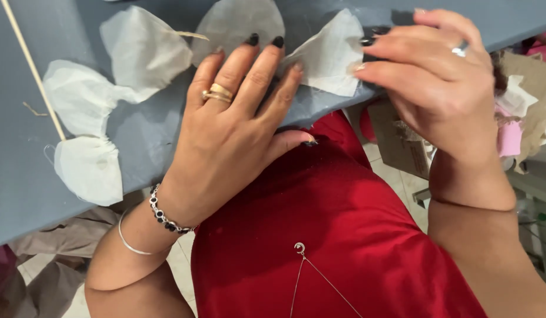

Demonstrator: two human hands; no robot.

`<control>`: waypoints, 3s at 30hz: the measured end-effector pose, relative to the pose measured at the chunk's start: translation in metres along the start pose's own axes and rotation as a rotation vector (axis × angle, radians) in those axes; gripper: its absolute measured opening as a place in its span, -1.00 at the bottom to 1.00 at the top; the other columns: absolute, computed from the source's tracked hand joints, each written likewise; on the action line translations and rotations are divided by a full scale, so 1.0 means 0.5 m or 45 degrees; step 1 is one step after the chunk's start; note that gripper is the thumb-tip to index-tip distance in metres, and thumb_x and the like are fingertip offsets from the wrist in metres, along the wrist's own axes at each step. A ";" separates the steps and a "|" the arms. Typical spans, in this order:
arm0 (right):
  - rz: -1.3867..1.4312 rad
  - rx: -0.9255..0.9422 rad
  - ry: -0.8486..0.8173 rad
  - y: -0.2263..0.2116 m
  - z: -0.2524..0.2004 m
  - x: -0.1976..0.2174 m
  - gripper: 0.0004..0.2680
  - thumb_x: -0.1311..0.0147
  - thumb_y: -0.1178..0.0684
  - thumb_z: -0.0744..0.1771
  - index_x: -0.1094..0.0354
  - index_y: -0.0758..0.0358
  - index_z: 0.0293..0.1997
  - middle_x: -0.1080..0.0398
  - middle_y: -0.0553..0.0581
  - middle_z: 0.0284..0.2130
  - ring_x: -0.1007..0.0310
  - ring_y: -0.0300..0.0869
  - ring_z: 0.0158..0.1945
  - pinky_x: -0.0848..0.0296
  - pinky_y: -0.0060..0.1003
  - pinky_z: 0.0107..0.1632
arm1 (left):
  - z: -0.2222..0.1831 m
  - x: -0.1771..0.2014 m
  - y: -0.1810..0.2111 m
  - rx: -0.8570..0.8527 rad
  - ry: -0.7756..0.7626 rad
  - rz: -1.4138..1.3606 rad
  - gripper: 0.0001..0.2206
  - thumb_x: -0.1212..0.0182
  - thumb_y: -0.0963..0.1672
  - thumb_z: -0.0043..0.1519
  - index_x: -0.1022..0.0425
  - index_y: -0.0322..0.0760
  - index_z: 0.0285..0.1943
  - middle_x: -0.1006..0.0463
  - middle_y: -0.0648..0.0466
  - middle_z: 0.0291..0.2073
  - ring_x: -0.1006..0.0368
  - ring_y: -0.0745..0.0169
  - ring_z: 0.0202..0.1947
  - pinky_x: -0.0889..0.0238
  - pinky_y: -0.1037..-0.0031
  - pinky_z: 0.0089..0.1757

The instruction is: Sewing and assembling fabric petals to create a decorative flower using a machine and hand-stitching

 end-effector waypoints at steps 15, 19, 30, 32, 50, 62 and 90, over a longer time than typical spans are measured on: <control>0.259 -0.160 0.182 -0.041 -0.021 -0.053 -0.95 -0.25 0.15 0.43 -0.60 0.21 -0.05 -0.40 0.18 -0.21 -0.42 -0.01 -0.19 -0.28 -0.10 -0.02 | 0.028 -0.034 0.056 0.020 0.005 -0.261 -0.52 0.04 0.04 0.55 -0.18 -0.39 0.47 -0.51 0.01 0.31 -0.53 0.07 0.24 -0.43 0.24 0.26; 0.459 -0.100 0.346 -0.013 -0.066 -0.067 -0.90 -0.44 0.14 0.31 -0.58 0.23 -0.20 -0.34 0.13 -0.36 -0.38 -0.09 -0.25 -0.25 -0.13 -0.10 | 0.032 -0.032 0.052 0.042 -0.006 -0.395 -0.61 -0.08 -0.04 0.53 -0.25 -0.45 0.39 -0.52 -0.06 0.23 -0.47 -0.04 0.25 -0.36 0.14 0.24; 1.323 0.077 -0.170 0.077 -0.241 0.026 -0.88 -0.21 0.00 0.29 -0.52 0.11 -0.16 -0.49 -0.02 -0.23 -0.50 -0.27 -0.21 -0.54 -0.28 -0.04 | 0.023 -0.040 0.053 0.018 0.049 -0.227 -0.75 -0.39 -0.22 0.44 -0.50 -0.31 0.25 -0.46 -0.06 0.22 -0.37 -0.04 0.27 -0.34 0.09 0.23; 1.320 0.004 -0.196 0.080 -0.279 0.049 -0.91 -0.23 0.01 0.28 -0.52 -0.01 -0.19 -0.52 -0.14 -0.29 -0.50 -0.36 -0.24 -0.53 -0.32 -0.03 | 0.026 -0.035 0.054 0.007 0.083 -0.188 -0.77 -0.46 -0.19 0.43 -0.56 -0.31 0.21 -0.45 -0.05 0.21 -0.40 -0.02 0.22 -0.34 0.11 0.21; 0.956 -0.146 0.087 0.035 -0.231 0.032 -0.84 0.07 0.05 0.27 -0.10 0.08 -0.57 -0.15 -0.04 -0.65 -0.09 -0.24 -0.60 -0.14 -0.31 -0.44 | 0.012 -0.030 0.067 -0.003 0.206 -0.161 -0.87 -0.25 -0.21 0.50 -0.56 -0.26 0.19 -0.52 0.01 0.17 -0.50 0.05 0.17 -0.35 0.15 0.21; 0.684 -0.718 0.199 -0.086 -0.078 -0.105 -0.77 -0.34 0.03 0.30 -0.48 0.44 -0.16 -0.43 0.07 -0.52 -0.36 -0.30 -0.45 -0.38 -0.42 -0.24 | -0.003 -0.038 0.055 -0.012 0.095 -0.228 -0.77 -0.12 -0.19 0.53 -0.42 -0.34 0.34 -0.62 0.00 0.17 -0.57 0.10 0.19 -0.35 0.24 0.28; 1.544 -0.747 -0.582 0.100 -0.412 -0.116 -0.87 -0.23 0.11 0.29 -0.54 0.15 -0.11 -0.62 0.04 -0.28 -0.64 -0.30 -0.22 -0.67 -0.46 -0.08 | 0.003 -0.034 0.059 0.009 0.121 -0.205 -0.77 -0.27 -0.17 0.50 -0.46 -0.26 0.31 -0.53 0.04 0.17 -0.50 0.07 0.19 -0.34 0.19 0.24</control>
Point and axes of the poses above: each hand's wrist, its own z-axis towards the middle knuckle, its own x-axis out of the back of the hand, y = z × x, the point moved 2 cm from there along z, towards the middle knuckle
